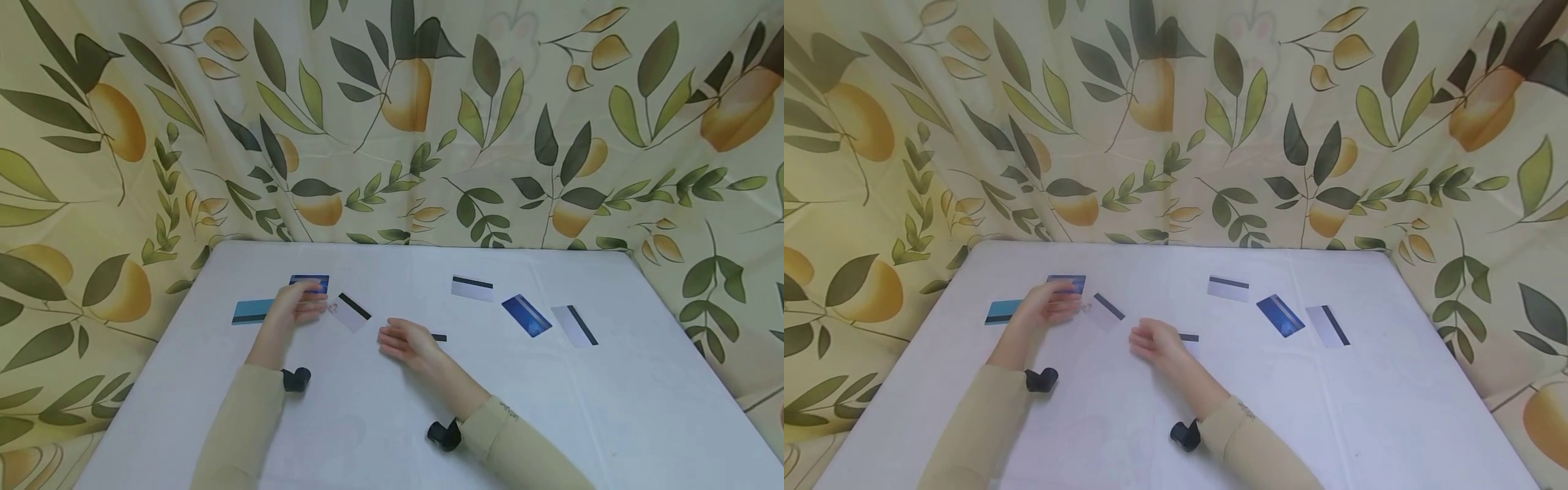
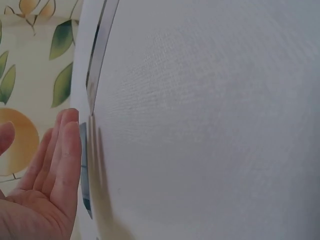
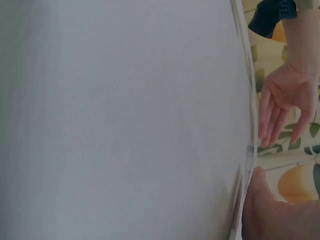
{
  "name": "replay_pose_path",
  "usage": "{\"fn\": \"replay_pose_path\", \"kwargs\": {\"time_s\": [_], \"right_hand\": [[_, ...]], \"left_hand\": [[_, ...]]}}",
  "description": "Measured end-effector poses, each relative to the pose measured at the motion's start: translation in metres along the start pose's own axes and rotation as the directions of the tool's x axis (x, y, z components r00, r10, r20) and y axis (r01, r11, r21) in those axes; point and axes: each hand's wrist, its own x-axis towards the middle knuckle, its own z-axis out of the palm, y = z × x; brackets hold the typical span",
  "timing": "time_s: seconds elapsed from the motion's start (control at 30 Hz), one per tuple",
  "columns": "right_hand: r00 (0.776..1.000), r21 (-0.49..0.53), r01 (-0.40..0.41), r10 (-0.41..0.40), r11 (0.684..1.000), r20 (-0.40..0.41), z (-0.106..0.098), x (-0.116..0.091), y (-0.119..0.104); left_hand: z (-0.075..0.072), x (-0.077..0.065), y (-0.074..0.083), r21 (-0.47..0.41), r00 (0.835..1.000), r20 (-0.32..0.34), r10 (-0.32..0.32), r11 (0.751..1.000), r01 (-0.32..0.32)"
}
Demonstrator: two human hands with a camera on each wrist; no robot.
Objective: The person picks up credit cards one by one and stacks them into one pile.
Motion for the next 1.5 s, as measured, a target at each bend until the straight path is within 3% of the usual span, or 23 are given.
{"fn": "replay_pose_path", "kwargs": {"time_s": [0.53, 1.13, 1.5], "right_hand": [[0.999, 0.230, -0.028, 0.018, 0.973, 0.048, 0.020, 0.014, 0.016], [0.997, 0.296, -0.011, -0.013, 0.955, 0.080, 0.024, 0.015, 0.021], [0.996, 0.296, -0.009, -0.018, 0.955, 0.088, 0.024, 0.016, 0.020]], "left_hand": [[-0.003, 0.011, -0.007, 0.091, 1.000, -0.021, 0.010, 0.996, -0.008], [-0.002, 0.009, -0.011, 0.135, 1.000, 0.002, 0.009, 0.991, -0.010], [0.000, 0.009, -0.009, 0.095, 1.000, -0.018, -0.002, 0.995, 0.003]]}}
